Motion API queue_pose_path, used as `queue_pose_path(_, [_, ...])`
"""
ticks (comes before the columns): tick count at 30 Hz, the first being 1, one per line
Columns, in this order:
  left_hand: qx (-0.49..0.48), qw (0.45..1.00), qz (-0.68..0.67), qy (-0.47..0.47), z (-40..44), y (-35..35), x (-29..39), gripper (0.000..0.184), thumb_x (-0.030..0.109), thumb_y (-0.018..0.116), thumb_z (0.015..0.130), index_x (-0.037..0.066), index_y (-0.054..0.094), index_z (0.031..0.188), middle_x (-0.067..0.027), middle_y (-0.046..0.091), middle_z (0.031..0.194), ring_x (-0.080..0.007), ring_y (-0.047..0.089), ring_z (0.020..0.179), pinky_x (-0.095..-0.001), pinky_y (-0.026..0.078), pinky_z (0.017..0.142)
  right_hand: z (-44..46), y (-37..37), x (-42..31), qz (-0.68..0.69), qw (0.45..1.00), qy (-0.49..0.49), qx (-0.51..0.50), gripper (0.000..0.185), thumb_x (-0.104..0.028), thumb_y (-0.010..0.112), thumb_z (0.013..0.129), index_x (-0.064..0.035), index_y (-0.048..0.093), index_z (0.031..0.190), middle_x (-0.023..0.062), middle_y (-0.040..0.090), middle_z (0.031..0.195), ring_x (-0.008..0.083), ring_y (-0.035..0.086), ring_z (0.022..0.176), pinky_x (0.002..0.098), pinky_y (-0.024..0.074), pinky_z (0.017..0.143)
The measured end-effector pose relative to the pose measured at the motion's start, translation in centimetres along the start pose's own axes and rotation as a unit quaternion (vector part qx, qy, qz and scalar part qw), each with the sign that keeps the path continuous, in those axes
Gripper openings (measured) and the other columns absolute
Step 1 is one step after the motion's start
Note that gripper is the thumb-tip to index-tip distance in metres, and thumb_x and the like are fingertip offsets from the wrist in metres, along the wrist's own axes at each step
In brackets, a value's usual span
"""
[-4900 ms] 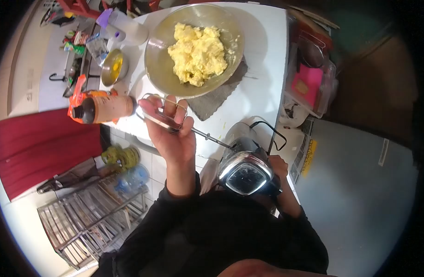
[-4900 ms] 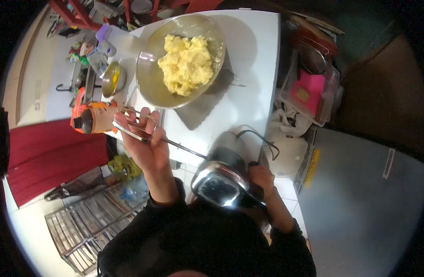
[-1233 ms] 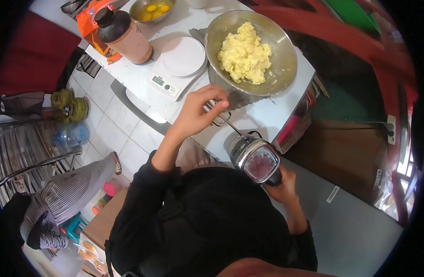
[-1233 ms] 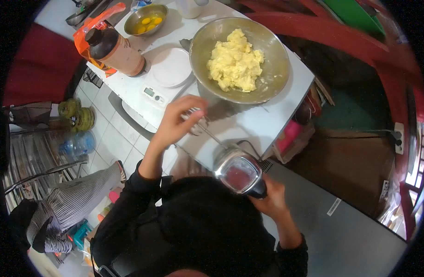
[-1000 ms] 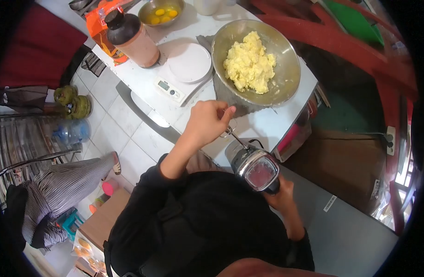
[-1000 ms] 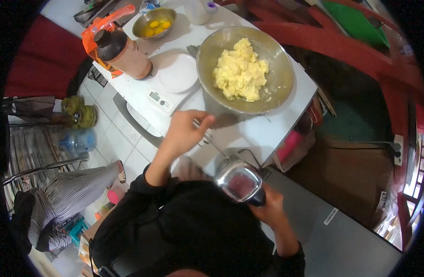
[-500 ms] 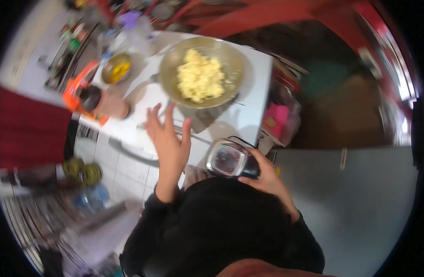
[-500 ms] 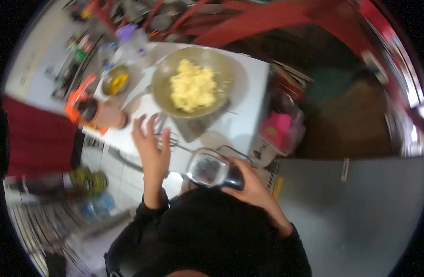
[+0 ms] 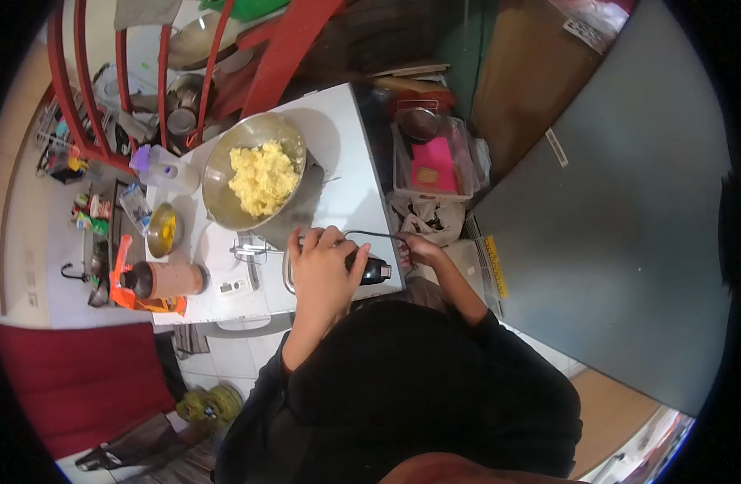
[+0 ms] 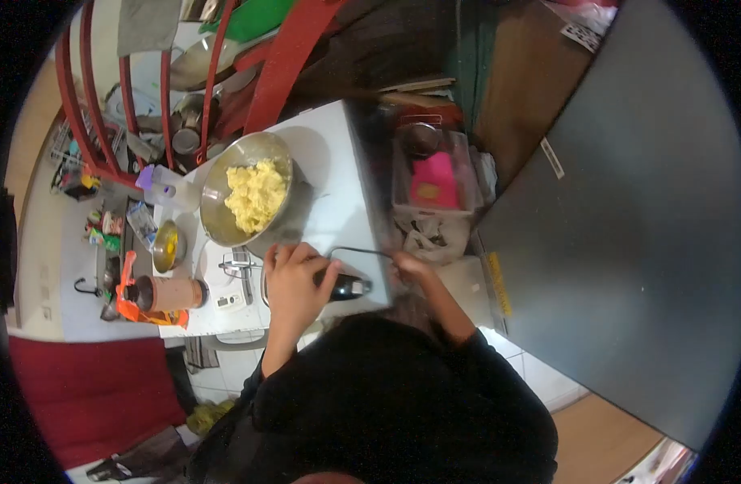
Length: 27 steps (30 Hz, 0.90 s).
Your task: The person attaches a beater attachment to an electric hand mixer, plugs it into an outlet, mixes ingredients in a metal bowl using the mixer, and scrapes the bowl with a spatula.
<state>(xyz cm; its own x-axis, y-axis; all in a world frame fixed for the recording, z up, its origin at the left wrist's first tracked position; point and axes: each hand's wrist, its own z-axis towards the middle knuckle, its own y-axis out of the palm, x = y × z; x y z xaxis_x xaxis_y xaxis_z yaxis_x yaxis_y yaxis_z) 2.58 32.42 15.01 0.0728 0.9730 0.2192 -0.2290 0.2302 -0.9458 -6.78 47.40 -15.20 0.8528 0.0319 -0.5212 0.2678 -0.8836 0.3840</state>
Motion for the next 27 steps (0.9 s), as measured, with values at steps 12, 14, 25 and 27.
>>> queue_pose_path(12, [0.013,0.999,0.009,0.048,-0.6,0.4,-0.3,0.026,0.03,0.056,0.077,0.007,0.063,0.068,-0.0035,0.055,0.076,-0.0234,0.05,0.082,-0.0426,0.028,0.09,1.2,-8.0,17.3,0.022,0.98,-0.197,0.009,0.023,-0.019,0.052,0.076,0.0008,0.055,0.087,0.0132,0.058,0.076,0.0238,0.055,0.064,0.036,0.0463,0.061])
queue_pose_path(14, [0.002,0.998,0.002,0.06,-0.7,0.2,-0.4,0.027,0.031,0.055,0.077,0.007,0.063,0.067,-0.0032,0.055,0.076,-0.0228,0.05,0.082,-0.0424,0.029,0.089,0.1,-8.5,19.3,0.015,0.959,-0.269,0.091,0.019,-0.014,0.054,0.075,0.0015,0.055,0.084,0.0136,0.058,0.075,0.0242,0.055,0.063,0.0359,0.0466,0.061])
queue_pose_path(25, [0.03,0.993,0.041,0.107,-1.5,0.7,-1.6,0.032,0.038,0.051,0.078,0.01,0.067,0.073,-0.0066,0.059,0.084,-0.0266,0.051,0.086,-0.0407,0.032,0.086,-18.0,-4.2,31.9,0.885,0.28,-0.323,0.186,0.018,0.001,0.048,0.062,0.0028,0.043,0.08,0.0074,0.045,0.067,0.018,0.042,0.054,0.0276,0.0401,0.057])
queue_pose_path(27, [0.019,0.993,0.044,0.111,-1.6,0.9,-1.8,0.034,0.04,0.049,0.079,0.012,0.067,0.074,-0.0064,0.059,0.086,-0.0268,0.051,0.087,-0.0412,0.032,0.086,-22.2,-1.8,35.0,0.846,0.292,-0.421,0.145,0.021,-0.006,0.049,0.063,0.0002,0.04,0.081,0.0071,0.044,0.068,0.0172,0.039,0.054,0.0283,0.0358,0.054])
